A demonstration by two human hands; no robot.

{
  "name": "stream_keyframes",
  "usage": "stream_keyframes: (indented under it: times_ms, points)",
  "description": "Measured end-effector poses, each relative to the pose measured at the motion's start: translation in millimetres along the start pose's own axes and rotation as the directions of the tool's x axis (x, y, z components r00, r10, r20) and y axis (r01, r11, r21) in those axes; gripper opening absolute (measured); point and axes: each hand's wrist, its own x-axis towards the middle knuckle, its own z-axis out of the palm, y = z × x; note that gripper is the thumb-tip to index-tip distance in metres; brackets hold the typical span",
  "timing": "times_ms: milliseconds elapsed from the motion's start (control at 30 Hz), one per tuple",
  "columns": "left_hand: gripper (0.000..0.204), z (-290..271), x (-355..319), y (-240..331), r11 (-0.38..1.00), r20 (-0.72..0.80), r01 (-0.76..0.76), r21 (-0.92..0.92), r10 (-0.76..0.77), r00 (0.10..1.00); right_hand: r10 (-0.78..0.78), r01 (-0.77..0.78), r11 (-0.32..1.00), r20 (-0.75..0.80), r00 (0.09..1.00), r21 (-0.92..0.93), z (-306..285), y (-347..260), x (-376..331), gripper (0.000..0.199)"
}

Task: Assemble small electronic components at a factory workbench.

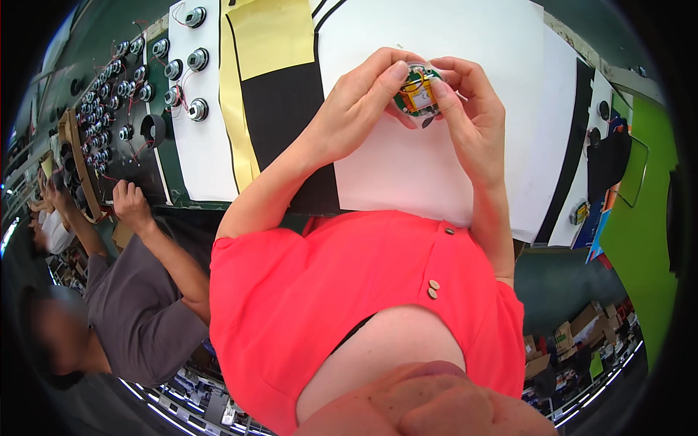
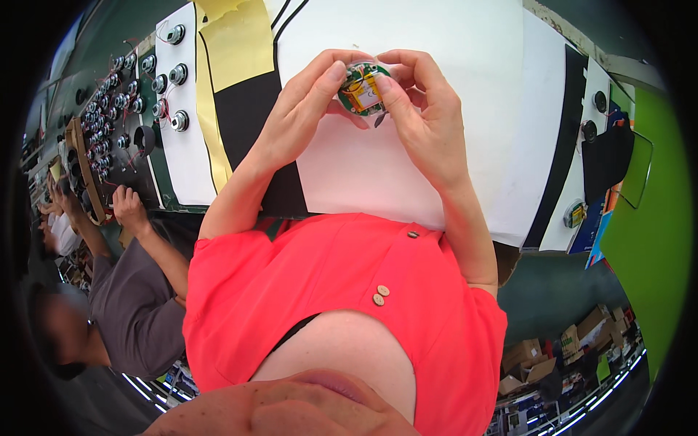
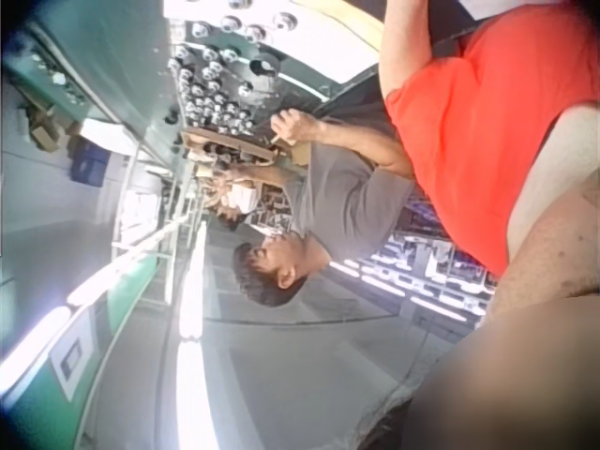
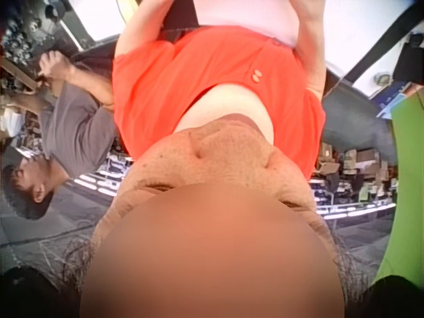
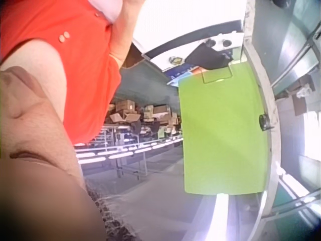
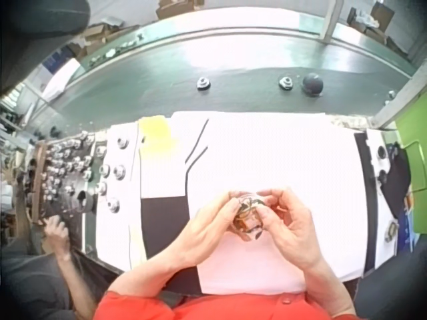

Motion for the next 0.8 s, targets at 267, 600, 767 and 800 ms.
stream_keyframes:
  times_ms: [267, 600, 767, 800]
  points:
    - [0.047, 0.9, -3.7, -5.9, 0.855, -0.059, -0.251, 0.453, 0.31, 0.949, 0.036, -0.037, 0.999, -0.05, 0.998, -0.02, -1.8, -3.6, -1.9, 0.022]
    - [0.04, 3.5, -3.1, -6.3, 0.809, -0.053, -0.301, 0.505, 0.377, 0.925, -0.032, 0.026, 0.993, -0.049, 0.998, -0.111, 11.5, -4.1, -1.3, 0.026]
    - [0.037, 8.5, -4.9, -7.2, 0.825, -0.099, -0.288, 0.487, 0.379, 0.92, 0.01, -0.016, 0.998, -0.09, 0.996, -0.056, 14.0, -4.1, -2.0, 0.024]
    - [0.037, 9.2, -4.6, -8.0, 0.825, -0.099, -0.287, 0.486, 0.379, 0.92, 0.011, -0.016, 0.998, -0.09, 0.996, -0.056, 14.8, -4.3, -2.0, 0.024]
